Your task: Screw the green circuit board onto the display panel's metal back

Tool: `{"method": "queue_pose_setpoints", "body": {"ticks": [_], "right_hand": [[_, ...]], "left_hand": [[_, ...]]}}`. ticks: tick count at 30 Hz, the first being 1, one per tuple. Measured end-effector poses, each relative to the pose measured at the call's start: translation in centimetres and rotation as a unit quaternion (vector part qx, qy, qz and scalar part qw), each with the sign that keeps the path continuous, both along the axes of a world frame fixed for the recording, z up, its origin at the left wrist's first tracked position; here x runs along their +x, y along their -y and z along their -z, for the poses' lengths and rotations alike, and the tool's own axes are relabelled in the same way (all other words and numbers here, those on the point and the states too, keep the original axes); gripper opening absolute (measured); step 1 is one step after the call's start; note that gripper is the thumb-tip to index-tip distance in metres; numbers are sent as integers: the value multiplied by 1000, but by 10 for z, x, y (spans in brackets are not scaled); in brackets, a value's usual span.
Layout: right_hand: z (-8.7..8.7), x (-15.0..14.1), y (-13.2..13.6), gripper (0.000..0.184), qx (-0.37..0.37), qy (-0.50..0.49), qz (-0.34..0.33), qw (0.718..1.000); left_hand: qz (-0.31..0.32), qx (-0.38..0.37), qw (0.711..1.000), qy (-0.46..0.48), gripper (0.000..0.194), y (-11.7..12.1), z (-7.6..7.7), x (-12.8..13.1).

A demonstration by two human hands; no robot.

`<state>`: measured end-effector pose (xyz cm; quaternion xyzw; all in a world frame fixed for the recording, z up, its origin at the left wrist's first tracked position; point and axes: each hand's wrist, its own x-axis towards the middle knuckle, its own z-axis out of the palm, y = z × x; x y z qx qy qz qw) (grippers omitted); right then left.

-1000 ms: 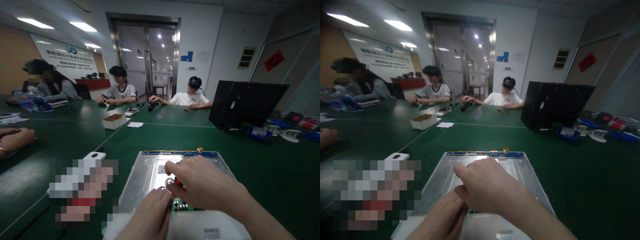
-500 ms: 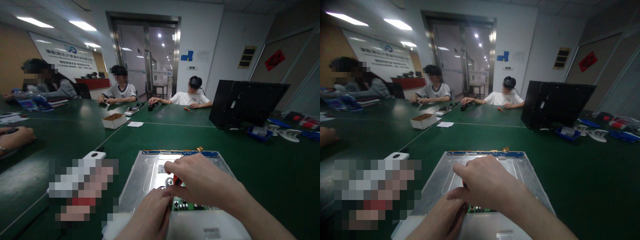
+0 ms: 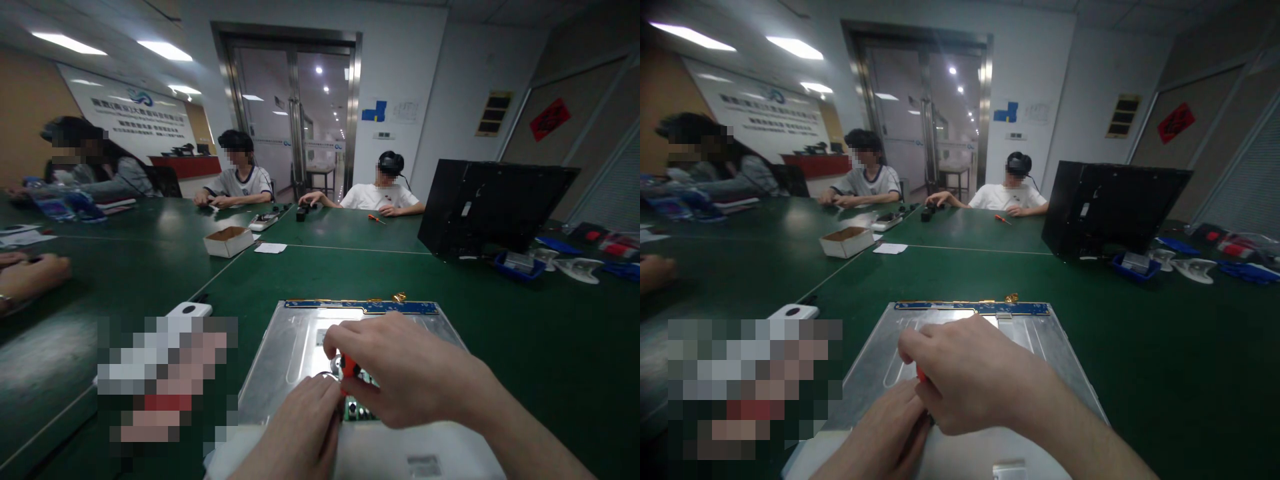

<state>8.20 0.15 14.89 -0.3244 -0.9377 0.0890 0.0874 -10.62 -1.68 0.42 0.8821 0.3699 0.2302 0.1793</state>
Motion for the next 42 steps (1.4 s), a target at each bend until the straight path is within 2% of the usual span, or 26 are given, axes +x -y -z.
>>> {"method": "queue_pose_setpoints", "body": {"ticks": [10,14,18,27,30,36,42], "right_hand": [[6,-4,-6,21,40,47,52,997],[4,-3,-4,6,38,29,26,999],[1,-1,-1,22,17,1,3,1000],[5,-5,-5,18,27,39,62,997],[6,-6,-4,14,33,38,58,997],[3,-3,0,25,26,18,18,999],[6,-3,-1,17,30,24,38,999]], "left_hand": [[-8,4,1000,-8,20,1,1,-2],[-4,-9,1000,-3,21,1,1,-2],[-3,-4,1000,-2,22,1,0,-2],[-10,-4,1000,-11,16,2,-3,-2],[-9,4,1000,-8,20,2,-3,-2],[-8,5,1000,-1,24,1,-1,-1],[-10,-8,1000,-15,21,0,-2,-2]]}}
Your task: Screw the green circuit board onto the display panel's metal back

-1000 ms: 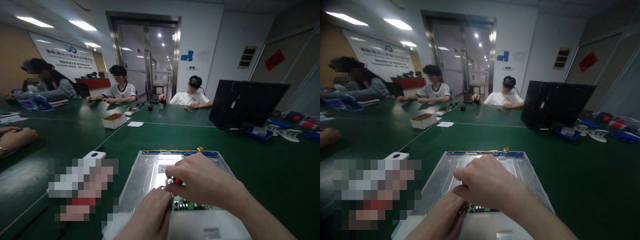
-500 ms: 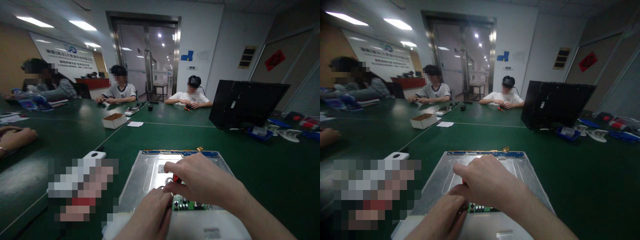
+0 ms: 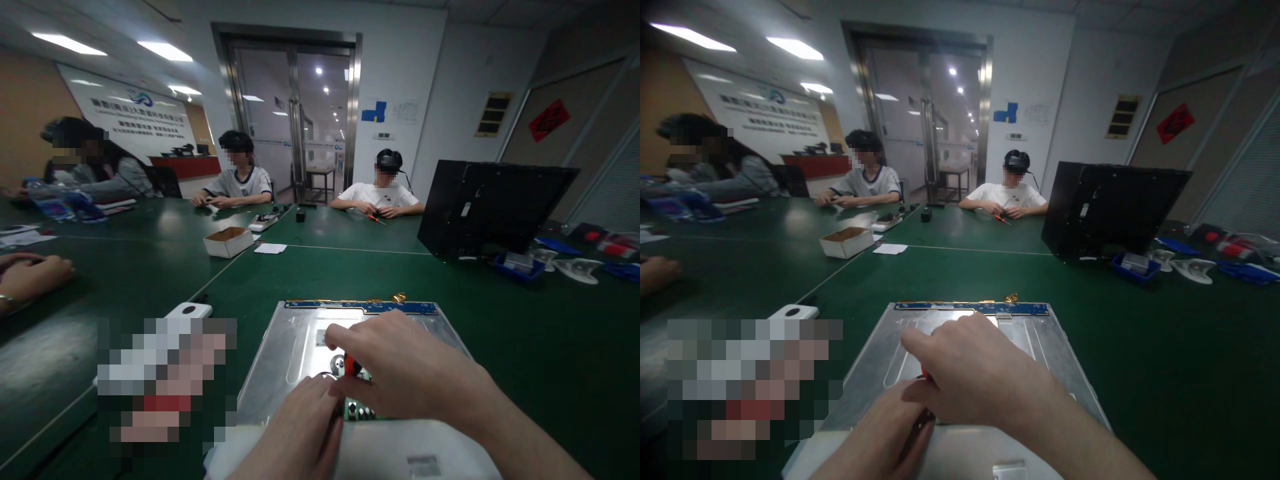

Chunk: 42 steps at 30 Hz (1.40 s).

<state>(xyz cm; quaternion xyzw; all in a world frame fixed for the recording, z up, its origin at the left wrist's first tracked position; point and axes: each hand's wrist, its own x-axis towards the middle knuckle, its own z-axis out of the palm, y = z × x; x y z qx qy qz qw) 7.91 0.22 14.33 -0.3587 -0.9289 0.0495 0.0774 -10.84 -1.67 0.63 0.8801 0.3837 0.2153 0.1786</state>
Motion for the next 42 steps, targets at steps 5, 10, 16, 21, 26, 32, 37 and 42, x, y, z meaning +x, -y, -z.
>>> {"method": "queue_pose_setpoints", "body": {"ticks": [5,10,16,21,26,32,37,42], "right_hand": [[3,-1,-3,14,22,20,19,999],[-3,0,1,22,-5,4,-20,1000],[-6,-1,6,20,-14,2,-33,999],[-1,-4,3,20,13,18,7,1000],[-4,-1,5,7,6,12,-14,1000],[-6,-1,6,17,-10,-2,-31,999],[0,-2,1,19,17,12,-7,1000],[-3,-1,4,9,8,14,-15,1000]], "left_hand": [[6,13,1000,16,22,-1,3,0],[7,17,1000,11,19,-1,5,0],[7,26,1000,6,17,-2,8,1],[3,9,1000,-4,18,-1,7,-1],[6,20,1000,16,19,-1,11,-2],[8,1,1000,26,21,1,3,0],[-2,-6,1000,18,24,2,0,0],[-9,22,1000,16,20,2,3,0]]}}
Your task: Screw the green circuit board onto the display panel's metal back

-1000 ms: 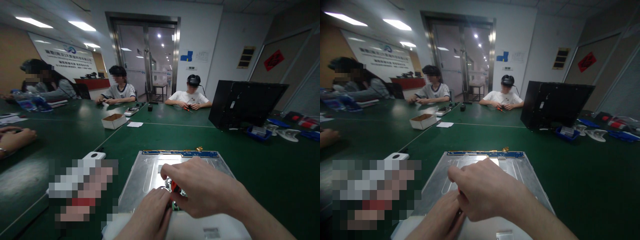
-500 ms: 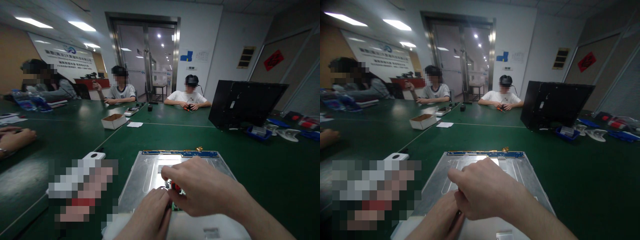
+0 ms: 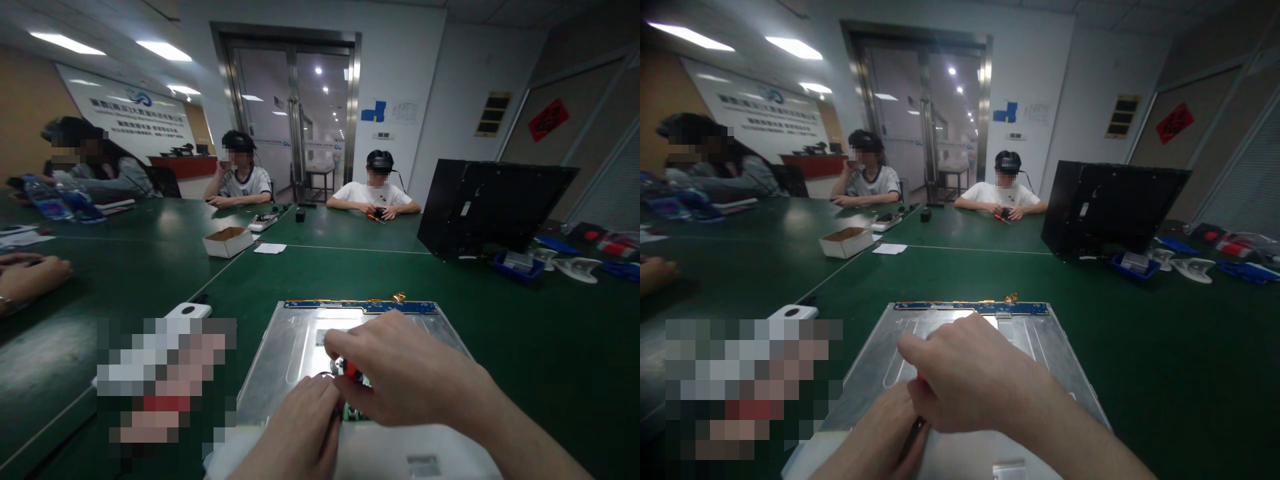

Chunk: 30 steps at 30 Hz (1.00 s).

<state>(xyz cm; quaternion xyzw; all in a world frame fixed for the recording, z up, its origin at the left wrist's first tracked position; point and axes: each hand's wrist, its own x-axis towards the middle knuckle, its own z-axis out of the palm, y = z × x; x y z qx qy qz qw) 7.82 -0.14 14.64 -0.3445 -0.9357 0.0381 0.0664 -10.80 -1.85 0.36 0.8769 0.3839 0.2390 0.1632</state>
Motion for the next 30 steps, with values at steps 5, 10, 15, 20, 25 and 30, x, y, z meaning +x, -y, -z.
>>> {"method": "queue_pose_setpoints", "body": {"ticks": [5,10,15,20,25,30], "right_hand": [[-4,1,3,14,-16,-12,-21,1000],[1,1,-1,22,-11,-8,10,1000],[2,0,-2,10,0,-7,8,1000],[-3,0,1,12,-24,-20,-12,999],[-4,0,1,12,-34,-20,-12,999],[-2,0,-1,7,-31,-14,10,999]], "left_hand": [[12,2,1000,2,23,-1,1,1],[9,-7,1000,-1,25,0,0,0],[8,1,1000,8,20,1,-1,0],[20,-3,1000,23,23,0,-2,1],[17,-8,1000,9,21,-1,1,0],[11,-21,1000,-18,20,-1,1,-1]]}}
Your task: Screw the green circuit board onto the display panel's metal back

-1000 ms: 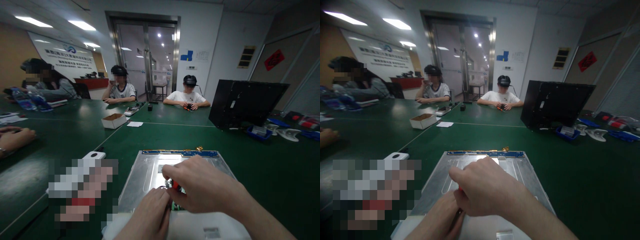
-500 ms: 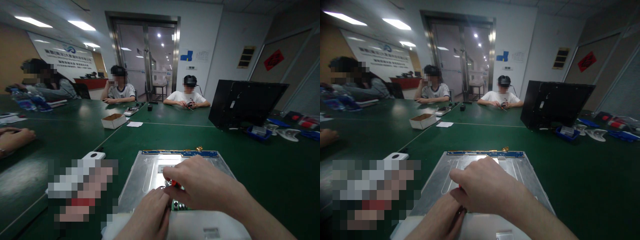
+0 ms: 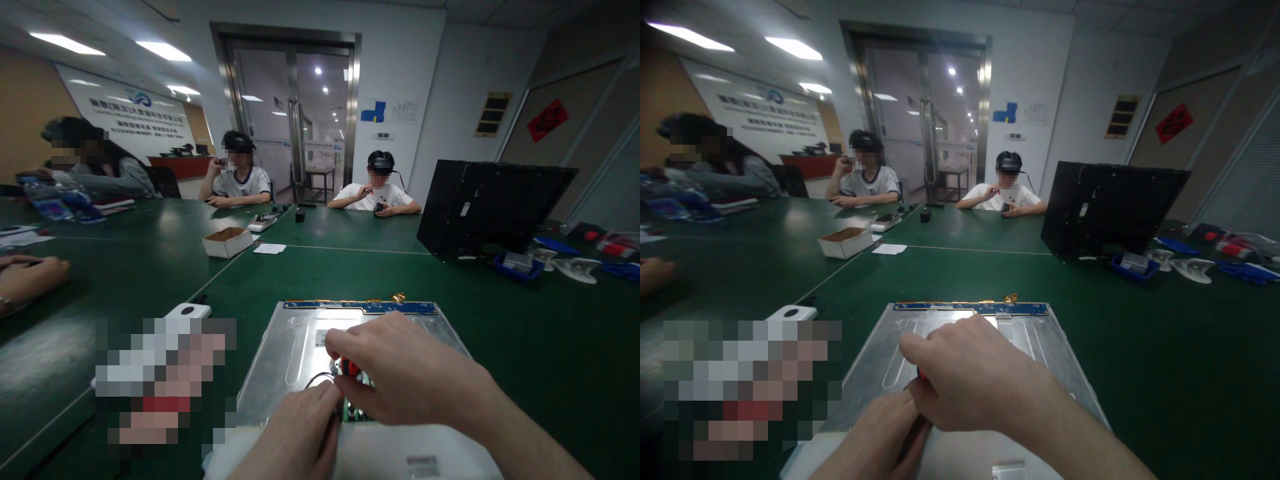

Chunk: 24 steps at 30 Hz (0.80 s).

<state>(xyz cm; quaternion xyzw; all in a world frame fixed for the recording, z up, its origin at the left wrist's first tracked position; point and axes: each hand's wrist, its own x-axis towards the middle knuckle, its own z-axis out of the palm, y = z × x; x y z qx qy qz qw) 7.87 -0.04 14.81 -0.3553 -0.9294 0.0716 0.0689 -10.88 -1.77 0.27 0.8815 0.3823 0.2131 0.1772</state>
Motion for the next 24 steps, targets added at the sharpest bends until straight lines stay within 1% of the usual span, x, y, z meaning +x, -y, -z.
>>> {"method": "queue_pose_setpoints", "body": {"ticks": [5,7,9,11,14,17,20,24], "right_hand": [[-1,-1,-1,20,3,8,5,1000],[-1,-2,-1,23,7,14,7,1000],[0,-2,-2,22,13,15,6,1000],[2,-2,-1,16,17,11,6,1000],[2,-2,0,7,11,1,8,1000],[0,0,1,12,-5,-6,-5,1000],[-3,1,2,16,-20,-12,-25,999],[-4,2,1,15,-34,-11,-17,999]], "left_hand": [[7,0,1000,10,26,1,-7,1],[11,-5,1000,11,27,1,-8,1],[5,-3,1000,7,23,1,-8,2],[-1,5,1000,7,19,1,-8,2],[4,5,1000,9,20,0,-6,1],[10,3,1000,14,22,-1,-3,1],[10,7,1000,16,19,-1,0,0],[9,-1,1000,6,17,0,0,-1]]}}
